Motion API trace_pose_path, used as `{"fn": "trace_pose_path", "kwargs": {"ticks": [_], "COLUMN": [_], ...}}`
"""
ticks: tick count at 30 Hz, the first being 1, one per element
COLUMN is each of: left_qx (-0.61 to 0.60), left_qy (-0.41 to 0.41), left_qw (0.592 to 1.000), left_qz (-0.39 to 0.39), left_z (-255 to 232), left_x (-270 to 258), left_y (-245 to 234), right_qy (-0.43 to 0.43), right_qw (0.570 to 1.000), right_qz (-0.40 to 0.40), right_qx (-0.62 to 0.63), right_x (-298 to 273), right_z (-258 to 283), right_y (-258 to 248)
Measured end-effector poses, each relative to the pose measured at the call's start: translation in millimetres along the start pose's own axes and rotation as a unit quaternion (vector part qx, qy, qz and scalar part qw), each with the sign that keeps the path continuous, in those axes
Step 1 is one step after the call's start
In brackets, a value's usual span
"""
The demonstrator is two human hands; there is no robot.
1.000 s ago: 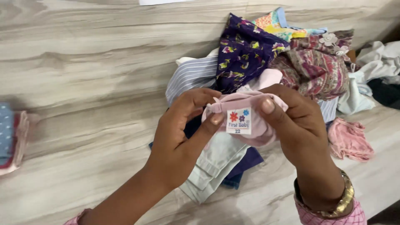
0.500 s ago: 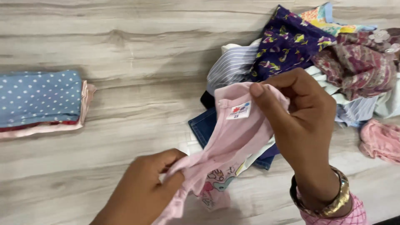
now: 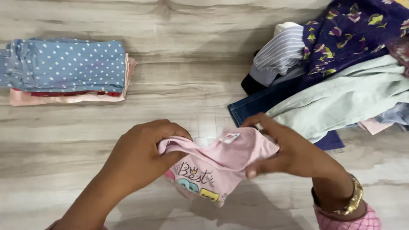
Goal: The person folds clean clothes on a table one at a time. They smooth out a red floral garment and fold it, fold a pair of blue polka-dot pants, fasten and fold a pink baby top, and spread out a purple floral garment to fold, placing finished items on a growing pile.
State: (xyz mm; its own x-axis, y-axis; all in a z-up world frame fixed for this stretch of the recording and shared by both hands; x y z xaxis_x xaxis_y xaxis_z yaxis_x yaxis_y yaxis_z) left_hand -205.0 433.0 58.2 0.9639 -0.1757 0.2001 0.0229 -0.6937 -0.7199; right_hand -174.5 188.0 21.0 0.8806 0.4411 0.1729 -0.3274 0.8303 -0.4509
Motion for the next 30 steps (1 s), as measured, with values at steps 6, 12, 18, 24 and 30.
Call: {"fn": "trace_pose_path", "kwargs": {"ticks": [6, 12, 18, 24, 30], "left_qx": [0.029, -0.009, -0.184, -0.09, 0.064], "left_qy": [-0.076, 0.189, 0.162, 0.102, -0.021], "left_qw": [0.997, 0.961, 0.928, 0.943, 0.973], "left_qz": [-0.017, -0.202, -0.281, -0.302, -0.223], "left_z": [44.2, 0.6, 14.3, 155.5, 212.3], "left_x": [14.5, 49.0, 40.0, -14.0, -68.4], "left_y": [2.7, -25.6, -43.6, -34.8, -37.3], "right_qy": [0.14, 0.046, -0.011, 0.022, -0.024], "right_qw": [0.973, 0.975, 0.973, 0.986, 0.988], "right_qz": [0.051, -0.196, -0.228, 0.112, 0.15], "right_qx": [-0.177, -0.093, 0.011, 0.125, 0.007], "right_x": [-4.5, -35.3, -43.7, -29.8, -21.1], "right_z": [-21.6, 44.8, 81.9, 68.2, 27.9], "right_y": [11.3, -66.6, -19.2, 176.4, 195.4]}}
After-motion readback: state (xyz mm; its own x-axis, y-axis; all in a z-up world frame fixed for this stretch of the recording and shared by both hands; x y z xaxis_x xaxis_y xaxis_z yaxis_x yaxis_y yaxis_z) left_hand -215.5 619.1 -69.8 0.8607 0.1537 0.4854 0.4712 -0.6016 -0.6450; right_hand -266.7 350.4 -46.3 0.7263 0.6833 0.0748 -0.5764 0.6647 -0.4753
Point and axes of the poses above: each hand's wrist, its own x-axis towards the middle knuckle, its own y-axis out of the palm, z = x × y, the point moved 9 cm from there along x, towards the middle knuckle, and after that the axes turned 7 degrees about -z, right-handed, at the moved point
